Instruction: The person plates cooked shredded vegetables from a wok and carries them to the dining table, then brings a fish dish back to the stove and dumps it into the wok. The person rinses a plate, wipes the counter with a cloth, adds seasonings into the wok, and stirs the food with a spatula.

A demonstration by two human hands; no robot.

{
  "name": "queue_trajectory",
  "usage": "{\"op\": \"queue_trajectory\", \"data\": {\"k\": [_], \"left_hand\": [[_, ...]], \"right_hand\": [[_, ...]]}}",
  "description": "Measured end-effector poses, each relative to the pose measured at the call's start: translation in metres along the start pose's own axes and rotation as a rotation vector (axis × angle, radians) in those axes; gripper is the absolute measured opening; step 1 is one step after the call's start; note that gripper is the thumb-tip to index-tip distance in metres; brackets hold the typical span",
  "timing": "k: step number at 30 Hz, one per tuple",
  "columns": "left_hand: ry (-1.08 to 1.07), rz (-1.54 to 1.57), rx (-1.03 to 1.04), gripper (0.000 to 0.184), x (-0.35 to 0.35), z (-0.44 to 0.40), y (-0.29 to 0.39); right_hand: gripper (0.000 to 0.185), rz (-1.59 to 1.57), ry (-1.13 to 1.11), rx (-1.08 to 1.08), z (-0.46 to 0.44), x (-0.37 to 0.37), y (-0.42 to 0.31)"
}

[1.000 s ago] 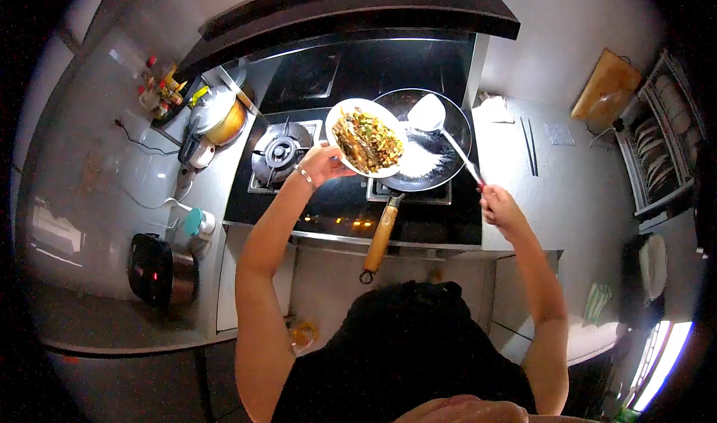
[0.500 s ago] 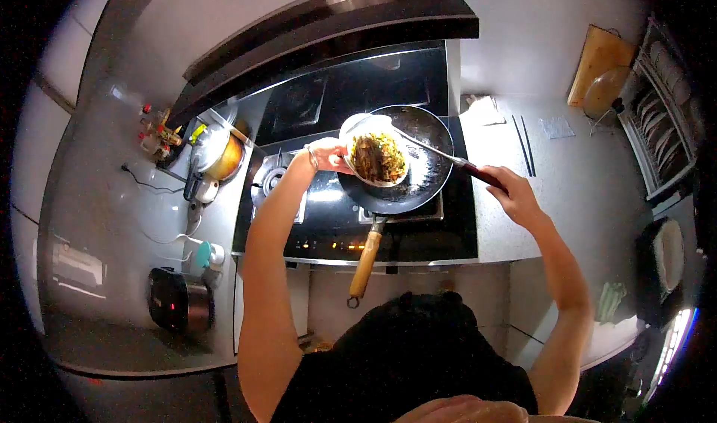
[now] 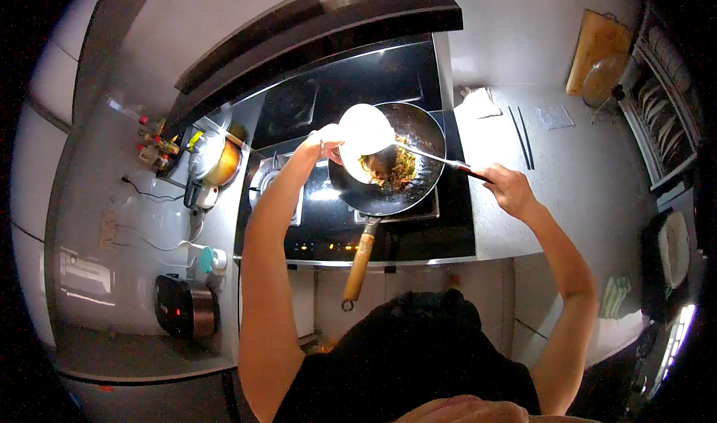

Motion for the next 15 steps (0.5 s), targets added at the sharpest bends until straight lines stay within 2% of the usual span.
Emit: {"op": "queue_trajectory", "data": {"k": [3,6,9,10,15], "left_hand": [[0.147,-0.234,-0.151,0.039,0.005,-0.003,0.019],[0.297,-0.544,-0.148,0.034,0.017,0.006,0.033],[0.668,-0.989,0.023,0.028,0.036,0.023,0.042],[0.775,-0.944,0.029,0.026,0.039,0.021,0.039],[0.706,-0.962,-0.005,0.027,0.038,0.036,0.052]], "right_hand": [[0.036,0.067,-0.066,0.017,0.007,0.015,0.005],[0.039,0.150,-0.150,0.019,0.001,0.012,-0.003],[0.041,0.195,-0.129,-0.059,-0.002,0.006,-0.002],[0.041,0.199,-0.125,-0.046,-0.004,0.002,-0.004],[0.039,0.078,-0.063,-0.019,-0.017,-0.009,-0.013]]}}
Point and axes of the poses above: each hand's wrist, its own z-axis away from the middle knuckle, its own x-axis out of the palm, y = z × x, the point moved 1 cm from there along -z, towards the middle knuckle, and after that the axes turned 15 degrees about -x, right-handed, at the moved point
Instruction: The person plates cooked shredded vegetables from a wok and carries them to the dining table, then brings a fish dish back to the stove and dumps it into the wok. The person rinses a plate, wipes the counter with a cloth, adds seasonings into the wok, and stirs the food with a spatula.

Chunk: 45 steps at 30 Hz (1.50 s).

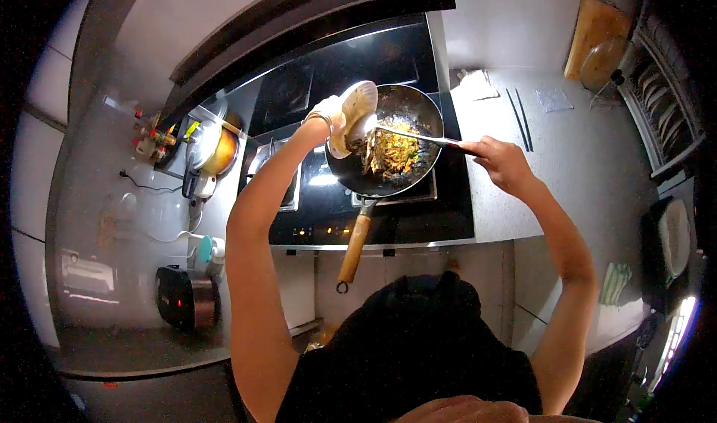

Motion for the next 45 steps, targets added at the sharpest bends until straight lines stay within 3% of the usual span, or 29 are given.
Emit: {"op": "queue_trajectory", "data": {"k": [5,8,11,15,18,19,23,25,27,30,32,34,35,36,39,42,43,45], "left_hand": [[0.007,-0.023,0.063,0.026,0.000,-0.002,-0.003],[-0.074,0.072,-0.083,0.027,-0.013,0.015,-0.004],[0.041,0.003,0.060,0.023,-0.008,0.012,-0.016],[0.067,0.155,-0.064,0.022,0.005,0.000,-0.027],[-0.100,0.223,-0.032,0.030,0.002,-0.004,-0.043],[-0.133,0.307,-0.036,0.031,0.006,-0.004,-0.050],[-0.118,1.066,-0.158,0.037,0.032,-0.002,-0.083],[-0.204,1.356,-0.229,0.041,0.042,0.003,-0.096],[-0.415,1.449,-0.324,0.038,0.047,0.016,-0.112],[-0.563,1.723,-0.417,0.035,0.049,0.058,-0.119],[-0.686,2.020,-0.333,0.030,0.103,0.036,-0.155],[-0.866,2.144,-0.146,0.036,0.088,0.068,-0.143],[-1.069,2.152,-0.092,0.037,0.096,0.066,-0.153],[-1.100,2.237,-0.148,0.038,0.089,0.079,-0.146],[-1.172,2.235,-0.114,0.039,0.089,0.089,-0.132],[-1.382,2.163,0.069,0.038,0.081,0.101,-0.104],[-1.384,2.100,0.014,0.045,0.077,0.106,-0.093],[-1.432,2.046,0.116,0.042,0.064,0.125,-0.062]], "right_hand": [[0.036,0.097,-0.063,-0.060,-0.008,-0.003,-0.006],[0.034,0.173,-0.111,-0.087,-0.003,-0.011,-0.006],[0.033,0.188,-0.089,-0.099,0.000,-0.014,-0.002],[0.037,0.188,-0.071,-0.037,-0.004,-0.011,-0.003],[0.044,0.216,-0.105,0.019,-0.011,0.007,-0.001],[0.053,0.209,-0.139,0.026,-0.012,0.018,0.002],[0.056,0.087,-0.130,0.061,-0.001,0.051,0.005],[0.051,0.033,-0.137,0.071,0.009,0.063,0.009],[0.047,-0.015,-0.222,0.135,0.013,0.060,0.003],[0.044,0.032,0.123,-0.005,0.023,0.037,-0.016],[0.038,-0.104,0.303,0.112,0.035,0.015,-0.033],[0.031,-0.018,0.467,0.150,0.063,0.006,-0.045],[0.027,-0.040,0.523,0.228,0.079,0.002,-0.053],[0.024,-0.059,0.580,0.309,0.095,-0.001,-0.065],[0.019,-0.043,0.608,0.573,0.145,-0.010,-0.112],[0.017,-0.056,0.656,0.692,0.202,-0.002,-0.143],[0.016,-0.103,0.685,0.746,0.220,0.002,-0.154],[0.016,-0.021,0.700,0.783,0.250,0.006,-0.173]]}}
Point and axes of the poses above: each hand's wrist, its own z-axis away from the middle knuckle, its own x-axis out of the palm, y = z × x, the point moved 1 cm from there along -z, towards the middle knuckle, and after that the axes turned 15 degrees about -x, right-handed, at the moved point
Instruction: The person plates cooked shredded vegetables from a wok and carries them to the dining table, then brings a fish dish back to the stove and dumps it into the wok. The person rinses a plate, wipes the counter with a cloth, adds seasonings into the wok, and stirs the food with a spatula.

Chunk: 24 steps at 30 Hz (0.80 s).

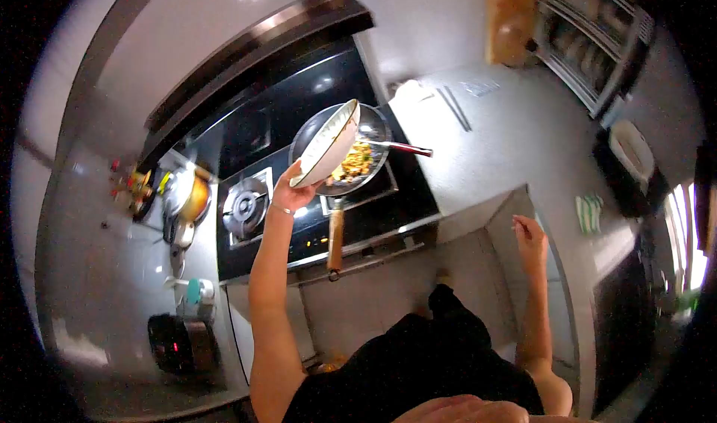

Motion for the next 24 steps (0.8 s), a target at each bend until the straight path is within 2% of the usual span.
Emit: {"op": "queue_trajectory", "data": {"k": [1,2,3,5,7,10,12,14,15,17,19,21,24], "left_hand": [[-0.004,-0.004,-0.015,0.039,0.015,-0.009,-0.013],[-0.010,-0.028,0.033,0.033,0.020,-0.019,-0.024],[0.059,-0.022,-0.028,0.028,0.041,-0.028,-0.039],[-0.070,-0.127,-0.056,0.031,0.048,-0.058,-0.063],[0.070,-0.245,-0.073,0.038,0.120,-0.074,-0.112],[-0.128,-0.546,-0.138,0.048,0.190,-0.117,-0.205],[-0.133,-0.636,-0.200,0.047,0.222,-0.150,-0.277],[-0.194,-0.677,-0.309,0.048,0.247,-0.187,-0.359],[-0.107,-0.710,-0.319,0.047,0.257,-0.205,-0.402],[-0.263,-0.791,-0.446,0.046,0.289,-0.242,-0.486],[-0.318,-0.702,-0.618,0.046,0.312,-0.266,-0.569],[-0.352,-0.775,-0.697,0.046,0.345,-0.283,-0.643],[-0.413,-0.832,-0.804,0.048,0.391,-0.299,-0.729]], "right_hand": [[0.016,0.037,0.026,0.013,0.015,-0.015,-0.003],[0.016,0.037,0.019,0.140,0.028,-0.031,-0.007],[0.016,0.025,0.055,0.143,0.041,-0.044,-0.007],[0.017,0.025,0.159,0.152,0.073,-0.072,0.005],[0.017,0.087,0.214,0.178,0.102,-0.102,0.010],[0.017,0.125,0.332,0.227,0.156,-0.156,0.028],[0.017,0.168,0.411,0.304,0.197,-0.212,0.042],[0.017,0.222,0.505,0.358,0.243,-0.266,0.076],[0.016,0.269,0.600,0.366,0.266,-0.297,0.099],[0.014,0.365,0.762,0.396,0.306,-0.377,0.152],[0.019,0.608,0.740,0.509,0.340,-0.457,0.200],[0.027,0.803,0.642,0.582,0.348,-0.531,0.239],[0.036,0.892,0.472,0.527,0.340,-0.613,0.315]]}}
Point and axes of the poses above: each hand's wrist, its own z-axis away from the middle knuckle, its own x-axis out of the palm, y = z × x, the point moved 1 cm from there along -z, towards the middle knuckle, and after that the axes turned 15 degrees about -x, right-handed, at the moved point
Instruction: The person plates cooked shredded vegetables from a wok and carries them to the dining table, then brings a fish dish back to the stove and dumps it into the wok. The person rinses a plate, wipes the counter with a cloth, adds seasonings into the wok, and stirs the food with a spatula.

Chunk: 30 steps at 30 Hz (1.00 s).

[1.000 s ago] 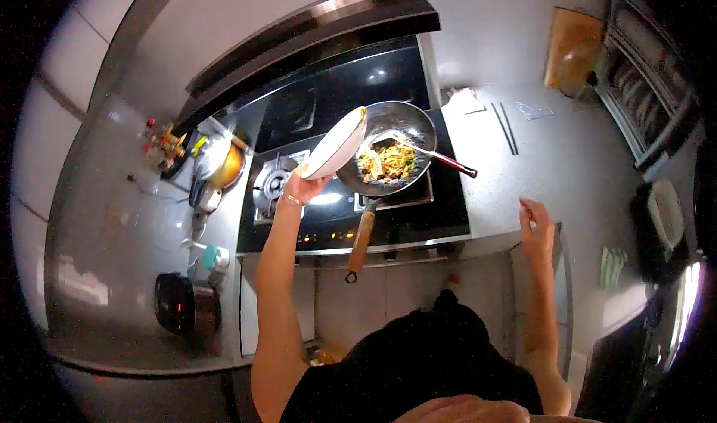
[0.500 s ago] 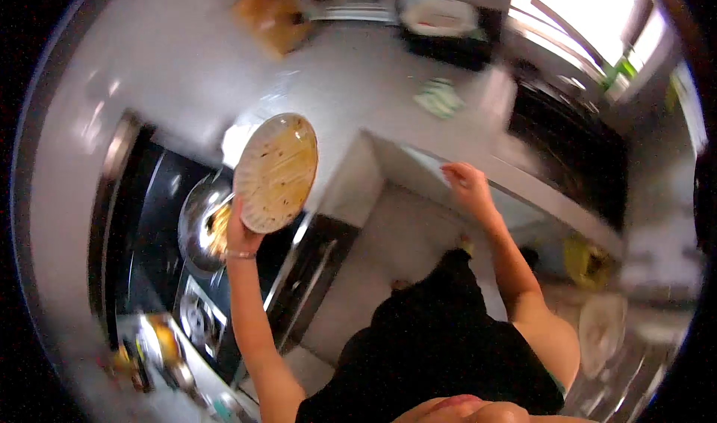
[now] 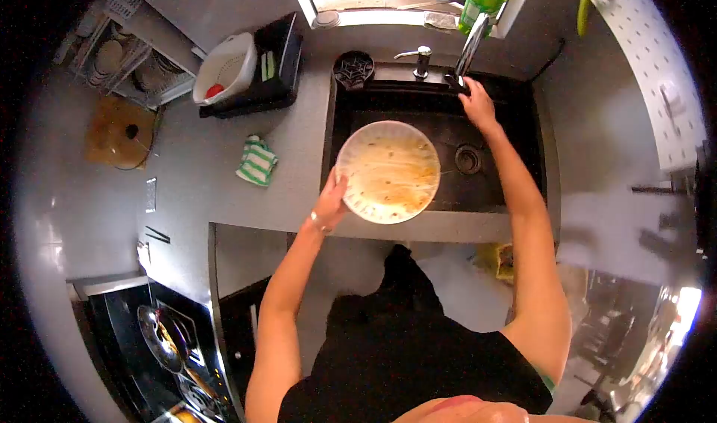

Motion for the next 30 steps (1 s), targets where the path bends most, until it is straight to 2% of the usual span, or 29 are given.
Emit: {"op": "queue_trajectory", "data": {"k": [1,2,3,5,7,11,16,19,23,30], "left_hand": [[0.012,-0.032,-0.060,0.049,0.020,-0.020,0.006],[0.001,-0.048,-0.071,0.049,0.032,-0.042,0.007],[-0.012,-0.067,-0.081,0.050,0.041,-0.061,0.007],[-0.013,-0.074,-0.122,0.052,0.050,-0.098,0.003],[-0.084,-0.036,-0.080,0.052,0.057,-0.120,-0.002],[-0.125,-0.082,-0.135,0.052,0.067,-0.153,-0.005],[-0.144,-0.052,-0.186,0.056,0.069,-0.171,-0.007],[-0.180,-0.052,-0.152,0.053,0.068,-0.183,-0.013],[-0.237,-0.036,-0.133,0.051,0.069,-0.190,-0.018],[-0.203,-0.041,-0.153,0.054,0.081,-0.187,-0.014]], "right_hand": [[0.037,0.070,-0.043,-0.058,-0.020,0.009,0.020],[0.042,-0.009,-0.313,0.070,-0.042,0.004,0.027],[0.033,-0.076,-0.432,0.101,-0.056,0.005,0.032],[0.029,-0.029,-0.654,0.135,-0.073,0.005,0.032],[0.025,-0.008,-0.628,0.073,-0.071,0.015,0.042],[0.014,0.003,-0.589,-0.074,-0.063,0.029,0.062],[0.011,-0.105,-0.476,-0.206,-0.061,0.027,0.063],[0.013,-0.149,-0.644,-0.164,-0.061,0.026,0.067],[0.011,-0.151,-0.649,-0.150,-0.063,0.017,0.056],[0.018,-0.126,-0.696,-0.112,-0.067,0.007,0.051]]}}
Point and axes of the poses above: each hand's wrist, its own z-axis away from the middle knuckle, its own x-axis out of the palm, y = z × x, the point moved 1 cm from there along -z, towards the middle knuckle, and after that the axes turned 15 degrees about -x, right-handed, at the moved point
